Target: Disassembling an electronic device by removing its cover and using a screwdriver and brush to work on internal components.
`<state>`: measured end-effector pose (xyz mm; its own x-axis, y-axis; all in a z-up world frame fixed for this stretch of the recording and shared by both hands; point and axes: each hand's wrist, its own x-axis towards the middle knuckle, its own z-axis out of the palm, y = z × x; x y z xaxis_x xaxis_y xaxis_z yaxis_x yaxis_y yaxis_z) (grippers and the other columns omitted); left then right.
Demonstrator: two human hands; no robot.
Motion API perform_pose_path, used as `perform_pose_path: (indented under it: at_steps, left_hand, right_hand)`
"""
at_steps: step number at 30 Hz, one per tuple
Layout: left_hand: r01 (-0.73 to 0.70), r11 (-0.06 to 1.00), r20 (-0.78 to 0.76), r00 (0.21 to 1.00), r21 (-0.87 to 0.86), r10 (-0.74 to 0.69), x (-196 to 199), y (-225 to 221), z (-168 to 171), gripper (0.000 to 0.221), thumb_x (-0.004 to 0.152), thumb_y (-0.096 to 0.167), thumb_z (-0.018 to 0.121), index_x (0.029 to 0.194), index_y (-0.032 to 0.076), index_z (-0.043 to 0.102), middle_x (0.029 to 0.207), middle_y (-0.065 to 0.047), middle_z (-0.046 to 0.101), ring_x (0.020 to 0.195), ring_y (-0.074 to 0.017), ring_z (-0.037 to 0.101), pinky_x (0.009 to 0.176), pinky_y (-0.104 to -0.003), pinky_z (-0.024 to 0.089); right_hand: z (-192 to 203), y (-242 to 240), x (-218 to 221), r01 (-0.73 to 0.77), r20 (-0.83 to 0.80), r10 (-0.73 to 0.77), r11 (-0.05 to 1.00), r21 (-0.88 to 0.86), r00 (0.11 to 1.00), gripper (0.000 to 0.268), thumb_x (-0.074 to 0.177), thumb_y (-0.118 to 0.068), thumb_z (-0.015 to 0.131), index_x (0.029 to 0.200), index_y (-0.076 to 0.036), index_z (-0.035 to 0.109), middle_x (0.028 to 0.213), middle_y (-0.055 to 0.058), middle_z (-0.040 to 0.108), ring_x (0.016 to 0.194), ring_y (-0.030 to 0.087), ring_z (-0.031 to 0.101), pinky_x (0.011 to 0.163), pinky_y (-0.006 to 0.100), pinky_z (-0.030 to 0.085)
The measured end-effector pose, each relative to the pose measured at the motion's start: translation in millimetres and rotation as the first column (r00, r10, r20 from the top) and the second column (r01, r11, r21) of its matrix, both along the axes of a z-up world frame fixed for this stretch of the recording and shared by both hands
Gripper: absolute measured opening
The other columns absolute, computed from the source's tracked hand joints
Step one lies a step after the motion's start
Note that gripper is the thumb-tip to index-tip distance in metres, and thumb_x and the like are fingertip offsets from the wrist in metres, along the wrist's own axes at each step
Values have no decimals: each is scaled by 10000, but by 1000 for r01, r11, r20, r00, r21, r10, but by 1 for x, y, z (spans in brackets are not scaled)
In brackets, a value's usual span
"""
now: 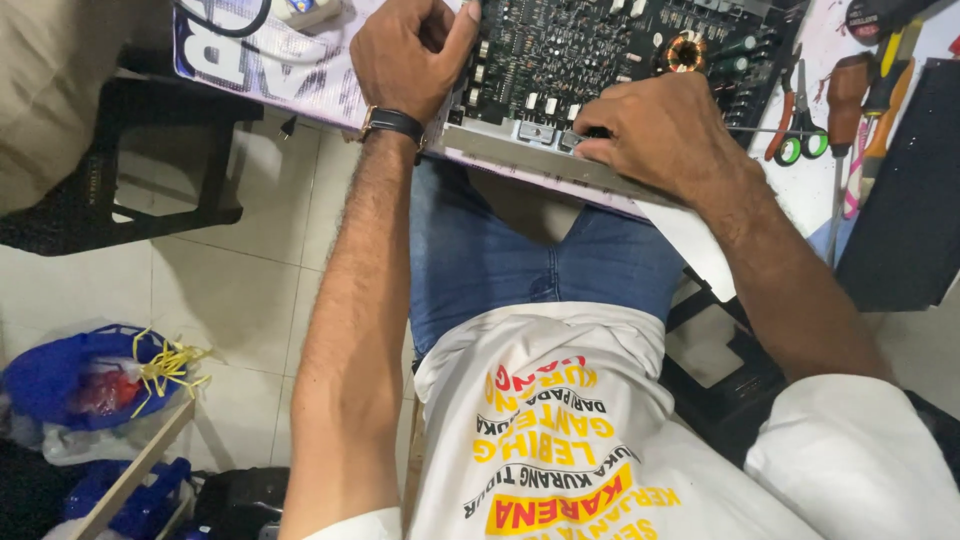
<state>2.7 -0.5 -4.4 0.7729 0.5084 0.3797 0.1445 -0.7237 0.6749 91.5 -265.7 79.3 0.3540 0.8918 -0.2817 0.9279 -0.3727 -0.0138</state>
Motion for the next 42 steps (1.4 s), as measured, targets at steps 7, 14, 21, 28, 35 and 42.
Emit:
perform_pose_path:
  at_steps: [7, 14, 21, 28, 35, 42]
  left_hand:
    - [21, 999, 6, 1000, 41, -21, -1, 3, -4, 374, 955, 504, 624, 697, 233, 603, 601, 109, 589, 543, -70, 546, 490, -294, 421]
    - [47, 999, -36, 998, 11, -47, -2, 1, 0, 395, 982, 464, 710, 705, 208, 594, 639, 89, 621, 586, -113, 585, 525, -321, 411]
    - [75, 997, -17, 997, 32, -74, -4, 3, -9, 436, 1069, 474, 682, 747, 187, 616, 662, 83, 606, 596, -74, 564, 551, -270, 441]
    - [67, 996, 14, 998, 53, -68, -4, 3, -11, 432, 1053, 475, 673, 738, 184, 614, 654, 80, 606, 581, -79, 561, 549, -277, 432]
    - [60, 997, 13, 998, 38, -60, -5, 4, -8, 415, 1026, 464, 678, 729, 186, 599, 650, 77, 596, 579, -87, 552, 523, -280, 412]
    - [55, 998, 5, 998, 3, -55, -4, 1, 1, 397, 1006, 456, 683, 716, 201, 590, 640, 96, 593, 581, -71, 549, 521, -269, 403]
  right_hand:
    - [3, 14, 2, 14, -54, -22, 988, -154, 998, 276, 976, -575, 685, 1030, -318, 770, 938, -123, 777, 858, 201, 765, 612, 398, 584]
    - [-7, 3, 4, 23, -163, -15, 999, 42, 987, 129, 931, -352, 729, 1001, -276, 805, 918, -83, 796, 828, 174, 755, 631, 444, 588]
    - [-2, 1, 6, -156, 43, 156, 988, -11, 987, 241, 914, -515, 778, 997, -290, 758, 816, -78, 716, 731, 180, 722, 480, 373, 566]
    - [-20, 1, 13, -134, -203, 136, 991, 23, 970, 157, 949, -148, 679, 799, -169, 638, 699, -54, 660, 618, 121, 631, 563, 349, 590]
    - [-15, 2, 15, -91, -302, 128, 987, 132, 945, 93, 896, -147, 666, 881, -206, 736, 834, -73, 759, 767, 167, 718, 584, 420, 552]
    - [22, -6, 26, 146, -484, -38, 971, 189, 874, 37, 963, -186, 750, 951, -152, 742, 883, -1, 749, 837, 140, 710, 803, 370, 591]
